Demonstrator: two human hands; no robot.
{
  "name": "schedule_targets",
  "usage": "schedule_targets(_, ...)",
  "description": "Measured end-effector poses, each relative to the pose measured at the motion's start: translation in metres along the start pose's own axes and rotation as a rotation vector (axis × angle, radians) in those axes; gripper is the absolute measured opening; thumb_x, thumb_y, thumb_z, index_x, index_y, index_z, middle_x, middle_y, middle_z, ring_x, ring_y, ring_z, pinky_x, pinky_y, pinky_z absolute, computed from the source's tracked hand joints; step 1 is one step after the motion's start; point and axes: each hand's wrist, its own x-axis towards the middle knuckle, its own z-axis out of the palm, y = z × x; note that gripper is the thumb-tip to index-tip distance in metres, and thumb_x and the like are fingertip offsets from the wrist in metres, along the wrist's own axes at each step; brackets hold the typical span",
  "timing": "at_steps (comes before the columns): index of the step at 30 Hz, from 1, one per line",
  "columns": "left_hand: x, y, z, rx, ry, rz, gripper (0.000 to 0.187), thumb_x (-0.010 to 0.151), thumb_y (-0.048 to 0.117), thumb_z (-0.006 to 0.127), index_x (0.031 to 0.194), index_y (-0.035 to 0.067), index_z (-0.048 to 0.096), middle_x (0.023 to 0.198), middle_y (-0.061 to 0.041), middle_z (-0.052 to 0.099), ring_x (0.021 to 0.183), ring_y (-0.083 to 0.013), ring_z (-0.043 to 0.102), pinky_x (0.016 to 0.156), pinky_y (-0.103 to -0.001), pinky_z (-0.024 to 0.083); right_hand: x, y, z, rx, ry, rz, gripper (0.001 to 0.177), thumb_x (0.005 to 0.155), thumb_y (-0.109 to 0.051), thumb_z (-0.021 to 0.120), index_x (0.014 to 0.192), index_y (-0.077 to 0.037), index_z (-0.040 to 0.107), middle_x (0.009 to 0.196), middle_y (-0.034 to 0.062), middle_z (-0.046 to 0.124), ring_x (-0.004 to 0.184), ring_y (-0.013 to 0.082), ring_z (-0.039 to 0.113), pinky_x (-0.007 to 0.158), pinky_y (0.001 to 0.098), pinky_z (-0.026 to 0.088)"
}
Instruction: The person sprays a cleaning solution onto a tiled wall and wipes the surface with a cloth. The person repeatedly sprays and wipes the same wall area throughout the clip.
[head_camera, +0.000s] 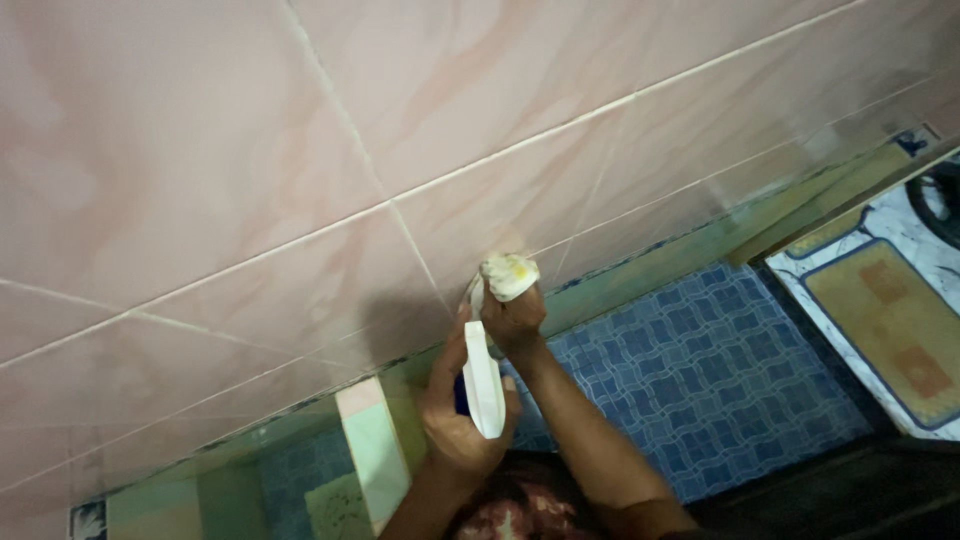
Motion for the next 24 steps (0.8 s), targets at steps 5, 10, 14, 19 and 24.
schedule_targets(5,0.004,-0.009,-0.001,0.027,-0.007,0.085,0.061,0.092,0.016,0.07,0.143,-0.009,0.047,0.151,-0.029,0.055,0.121,-0.0311,0.07,0.103,-0.04,0.057,0.037,0.03,-0.016,-0.203,0.221,0.251,0.011,0.1,0.002,0.068,0.108,0.008,0.072,0.102,0.0202,0.072,0.091,0.0338,0.07,0.079,0.0435,0.057)
schedule_targets(10,-0.003,-0.012,-0.008,0.078,-0.042,0.084,0.063,0.091,0.014,0.072,0.144,-0.009,0.046,0.152,-0.029,0.053,0.126,-0.0344,0.067,0.106,-0.042,0.055,0.06,0.037,-0.012,-0.191,0.401,0.416,0.017,0.104,0.0,0.064,0.115,0.011,0.072,0.11,0.0223,0.073,0.099,0.0335,0.072,0.085,0.044,0.057)
schedule_targets(14,-0.006,-0.008,-0.009,0.031,-0.047,-0.034,0.065,0.088,0.016,0.073,0.141,-0.009,0.047,0.151,-0.03,0.052,0.117,-0.0288,0.071,0.093,-0.036,0.061,0.03,0.008,0.006,-0.264,0.266,0.454,0.013,0.099,-0.004,0.069,0.105,0.007,0.074,0.1,0.0185,0.073,0.09,0.0311,0.071,0.08,0.0406,0.057)
schedule_targets(19,-0.002,-0.002,-0.004,0.016,-0.054,0.059,0.061,0.091,0.014,0.072,0.143,-0.008,0.049,0.151,-0.028,0.056,0.123,-0.0314,0.069,0.103,-0.04,0.058,-0.005,-0.016,0.005,-0.056,0.106,0.312,0.014,0.097,-0.003,0.07,0.105,0.008,0.073,0.105,0.0202,0.072,0.093,0.0325,0.071,0.082,0.0427,0.058)
schedule_targets(24,0.003,0.001,0.0,0.01,-0.101,0.049,0.063,0.089,0.013,0.073,0.143,-0.008,0.049,0.149,-0.029,0.056,0.124,-0.0316,0.067,0.105,-0.04,0.055,0.012,0.012,0.001,-0.148,0.255,0.541,0.014,0.1,-0.007,0.071,0.102,0.005,0.075,0.095,0.0146,0.073,0.076,0.0211,0.072,0.064,0.0338,0.057)
